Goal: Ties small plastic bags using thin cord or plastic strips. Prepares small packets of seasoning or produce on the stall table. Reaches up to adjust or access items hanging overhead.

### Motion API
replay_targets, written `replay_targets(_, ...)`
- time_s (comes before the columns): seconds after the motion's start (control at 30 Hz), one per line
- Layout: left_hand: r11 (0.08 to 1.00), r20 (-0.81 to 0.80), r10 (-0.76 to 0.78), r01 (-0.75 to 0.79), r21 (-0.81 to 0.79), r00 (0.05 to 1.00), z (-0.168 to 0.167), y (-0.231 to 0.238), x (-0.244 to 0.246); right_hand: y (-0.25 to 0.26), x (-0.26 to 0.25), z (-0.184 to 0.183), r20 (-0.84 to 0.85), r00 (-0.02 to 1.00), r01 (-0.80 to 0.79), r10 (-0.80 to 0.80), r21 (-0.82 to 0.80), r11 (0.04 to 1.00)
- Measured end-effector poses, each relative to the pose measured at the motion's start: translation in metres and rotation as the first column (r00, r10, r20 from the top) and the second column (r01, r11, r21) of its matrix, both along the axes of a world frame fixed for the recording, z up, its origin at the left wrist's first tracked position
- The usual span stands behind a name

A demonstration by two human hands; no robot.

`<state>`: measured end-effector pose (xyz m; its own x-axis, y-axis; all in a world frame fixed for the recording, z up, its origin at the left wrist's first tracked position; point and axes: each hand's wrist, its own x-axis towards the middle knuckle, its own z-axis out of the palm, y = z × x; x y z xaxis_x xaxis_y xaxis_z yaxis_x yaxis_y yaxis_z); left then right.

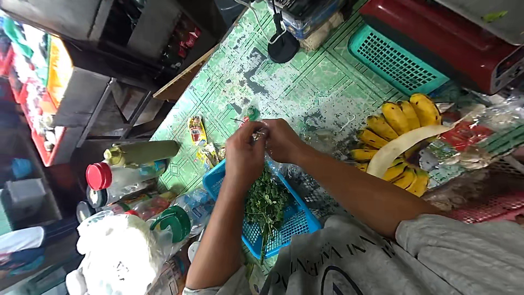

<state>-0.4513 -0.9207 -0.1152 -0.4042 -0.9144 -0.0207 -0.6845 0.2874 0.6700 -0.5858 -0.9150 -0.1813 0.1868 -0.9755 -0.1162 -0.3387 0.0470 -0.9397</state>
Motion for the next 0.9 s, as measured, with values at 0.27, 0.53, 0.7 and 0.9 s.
replay_targets(0.27,0.973,-0.463,0.228,-0.183,0.141,0.856,0.005,0.009,0.034,0.021,-0.017,0.005,0.229,0.973,0.015,-0.005,-0.043,0.999)
replay_targets(0.53,0.997,-0.340,0.065,-0.078,-0.026,0.938,0.000,0.010,0.010,0.038,-0.052,0.013,-0.030,0.999,0.020,-0.028,-0.243,0.970)
replay_targets(0.7,0.996,-0.359,-0.083,0.067,-0.056,0.930,0.008,0.010,0.003,0.028,-0.078,0.059,0.167,0.973,0.201,-0.158,-0.284,0.938)
replay_targets(0.9,0.995,-0.364,-0.100,0.101,-0.016,0.926,0.009,-0.008,0.015,0.017,-0.068,0.029,0.107,0.962,-0.251,0.251,-0.014,0.968)
